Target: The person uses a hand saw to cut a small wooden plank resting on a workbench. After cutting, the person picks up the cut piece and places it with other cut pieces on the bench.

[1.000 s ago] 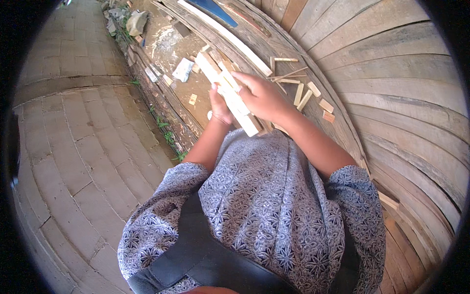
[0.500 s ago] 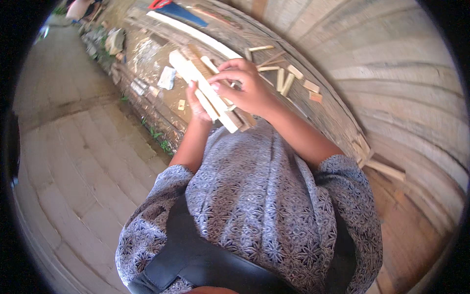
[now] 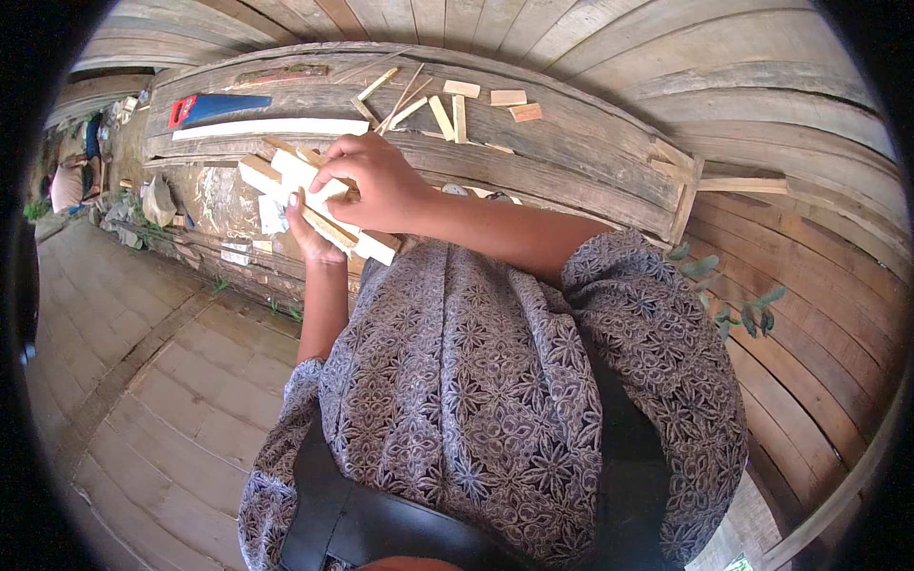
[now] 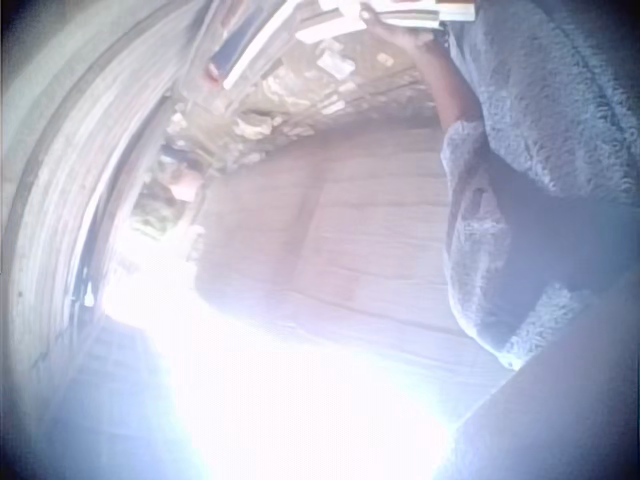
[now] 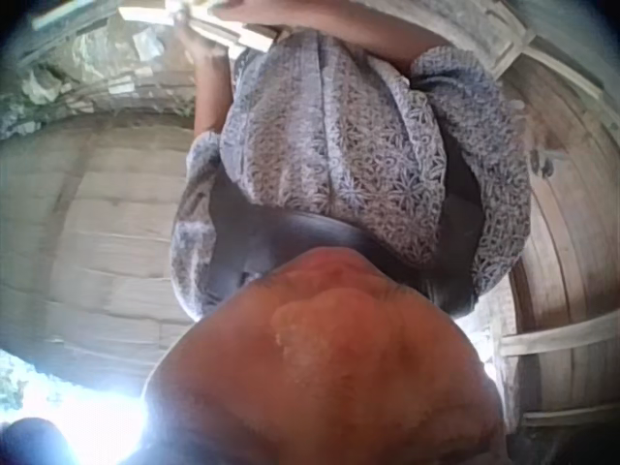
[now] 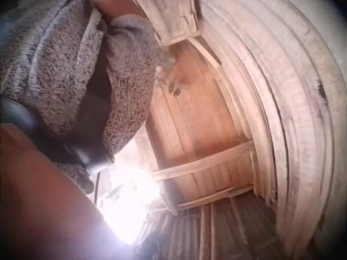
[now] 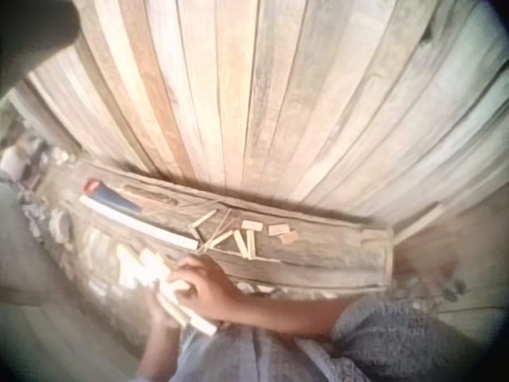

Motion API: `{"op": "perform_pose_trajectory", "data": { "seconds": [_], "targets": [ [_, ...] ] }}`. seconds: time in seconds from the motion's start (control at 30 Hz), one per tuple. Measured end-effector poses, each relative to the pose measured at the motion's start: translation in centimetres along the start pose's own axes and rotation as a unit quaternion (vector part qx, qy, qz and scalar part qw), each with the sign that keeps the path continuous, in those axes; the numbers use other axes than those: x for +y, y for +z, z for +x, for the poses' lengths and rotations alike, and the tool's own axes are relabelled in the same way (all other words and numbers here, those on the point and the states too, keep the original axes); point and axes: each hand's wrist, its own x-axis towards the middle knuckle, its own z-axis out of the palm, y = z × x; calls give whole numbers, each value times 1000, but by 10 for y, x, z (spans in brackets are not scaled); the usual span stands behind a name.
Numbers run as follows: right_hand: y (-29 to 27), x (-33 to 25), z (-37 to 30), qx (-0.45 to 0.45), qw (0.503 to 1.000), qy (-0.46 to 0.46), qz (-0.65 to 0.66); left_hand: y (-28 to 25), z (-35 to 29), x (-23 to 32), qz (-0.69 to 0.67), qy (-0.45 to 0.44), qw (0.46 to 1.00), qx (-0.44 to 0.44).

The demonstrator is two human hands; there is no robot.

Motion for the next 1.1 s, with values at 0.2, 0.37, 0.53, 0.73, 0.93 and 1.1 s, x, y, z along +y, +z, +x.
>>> {"op": "perform_pose_trajectory", "data": {
  "seconds": [0.2, 0.37, 0.53, 0.73, 0.93, 1.1],
  "targets": [
    [-5, 17, -12, 33, 998, 31, -44, 40, 7, 2, 35, -43, 998, -20],
    [-8, 41, -17, 8, 982, 184, -44, 51, 39, -14, 83, -126, 989, -4],
    [-38, 83, -40, 34, 939, 331, 83, 84, 66, -39, 178, -187, 959, -116],
    [-26, 115, -113, 232, 902, 288, 222, 101, 81, -83, 340, -294, 857, -252],
    [-11, 130, -153, 378, 798, 369, 291, 62, 129, -161, 729, -100, 598, -317],
    [-46, 186, -192, 354, 709, 606, -64, 30, 81, -74, 712, -13, 585, -387]
  ]
}}
